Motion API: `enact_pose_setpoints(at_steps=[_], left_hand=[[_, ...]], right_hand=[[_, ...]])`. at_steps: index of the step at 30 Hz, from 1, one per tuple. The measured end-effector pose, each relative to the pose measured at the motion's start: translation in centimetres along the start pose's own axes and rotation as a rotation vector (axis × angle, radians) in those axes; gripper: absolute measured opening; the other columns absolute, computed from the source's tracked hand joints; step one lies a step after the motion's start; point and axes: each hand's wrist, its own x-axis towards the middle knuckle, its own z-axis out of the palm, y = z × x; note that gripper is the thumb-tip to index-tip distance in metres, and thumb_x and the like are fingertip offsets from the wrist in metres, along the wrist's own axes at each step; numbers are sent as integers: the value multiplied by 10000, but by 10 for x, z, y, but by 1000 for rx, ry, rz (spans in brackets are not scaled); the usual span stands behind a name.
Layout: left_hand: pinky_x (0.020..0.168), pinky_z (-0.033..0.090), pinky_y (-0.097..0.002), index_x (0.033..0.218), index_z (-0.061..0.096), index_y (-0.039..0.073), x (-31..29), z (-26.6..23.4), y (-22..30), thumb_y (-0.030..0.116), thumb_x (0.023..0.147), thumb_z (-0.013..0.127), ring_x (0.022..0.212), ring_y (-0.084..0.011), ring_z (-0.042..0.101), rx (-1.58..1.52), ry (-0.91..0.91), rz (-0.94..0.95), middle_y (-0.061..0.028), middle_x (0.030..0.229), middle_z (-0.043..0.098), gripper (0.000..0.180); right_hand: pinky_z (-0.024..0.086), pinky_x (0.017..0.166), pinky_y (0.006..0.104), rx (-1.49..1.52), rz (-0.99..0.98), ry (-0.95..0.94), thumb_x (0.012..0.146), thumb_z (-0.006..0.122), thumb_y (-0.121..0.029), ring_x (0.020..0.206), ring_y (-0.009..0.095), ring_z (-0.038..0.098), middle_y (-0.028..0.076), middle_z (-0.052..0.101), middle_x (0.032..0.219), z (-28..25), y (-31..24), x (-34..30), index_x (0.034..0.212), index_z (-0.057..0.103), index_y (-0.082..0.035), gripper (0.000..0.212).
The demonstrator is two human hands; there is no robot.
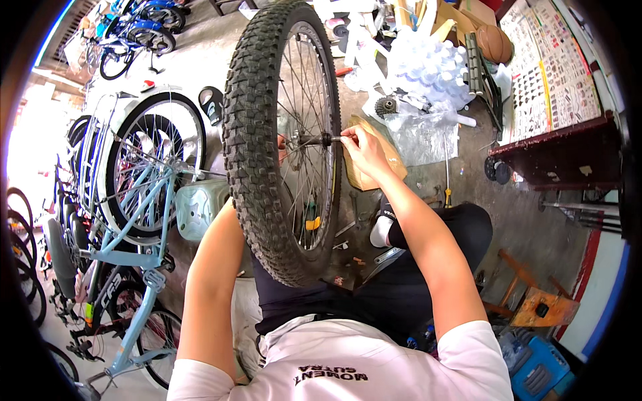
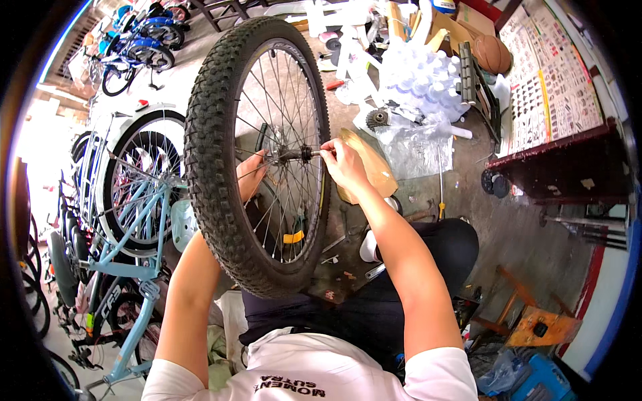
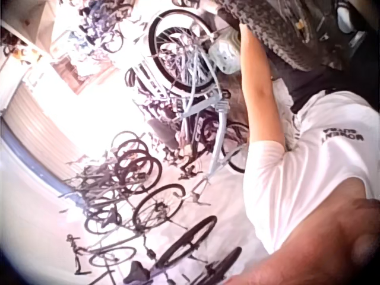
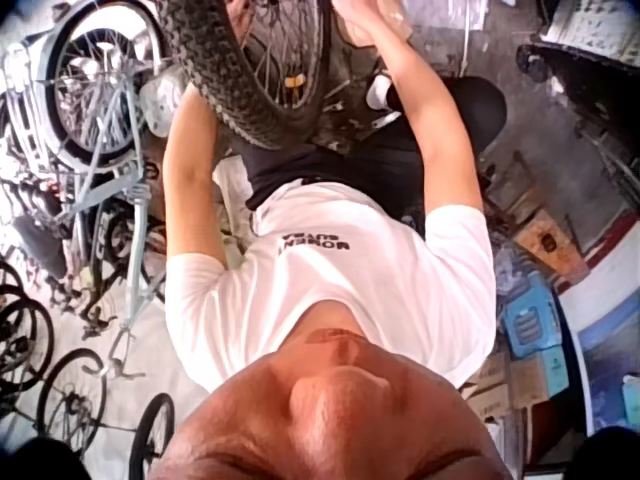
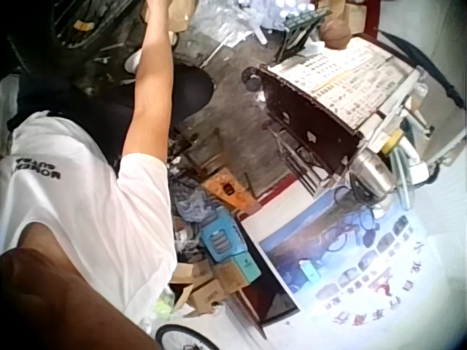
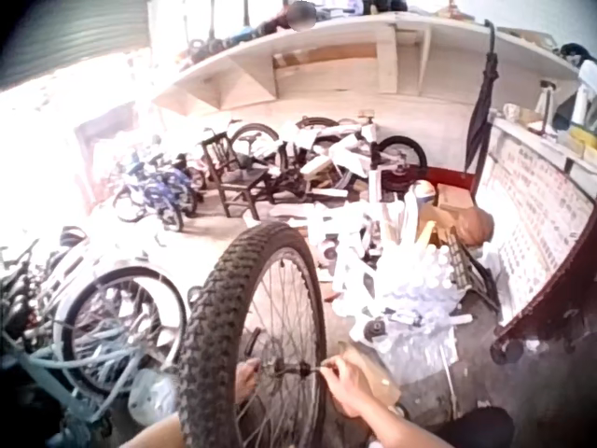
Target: The person uses pliers and a wrench to adjust spokes and parts on a bicycle wheel, then picks up and attaches a clear plastic disc to the hub.
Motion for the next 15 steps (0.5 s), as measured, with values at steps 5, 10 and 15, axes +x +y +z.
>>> enact_pose_setpoints(at_steps=[5,10,15], left_hand=[[814,557,-402,1312,589,3,8,-4,-7,139,986,610,896,-298,694,3,-54,-43,-176,1010,697,355],[814,557,-401,1309,591,4,6,-3,-11,142,986,610,897,-294,694,-23,-59,-60,-171,1013,698,352],[814,557,-399,1305,593,5,3,-3,-12,144,985,610,898,-289,694,-33,-61,-68,-167,1015,699,349]], right_hand=[[541,794,374,-2,-7,-12,980,634,-236,914,269,700,111,718,989,1,-9,-6,1081,635,-52,210],[536,764,414,-167,-160,55,1007,589,-269,877,315,688,122,700,945,7,-2,-10,1092,599,-77,209],[534,757,453,-248,-142,70,1045,504,-318,850,383,677,180,688,948,16,10,-9,1093,588,-73,263]])
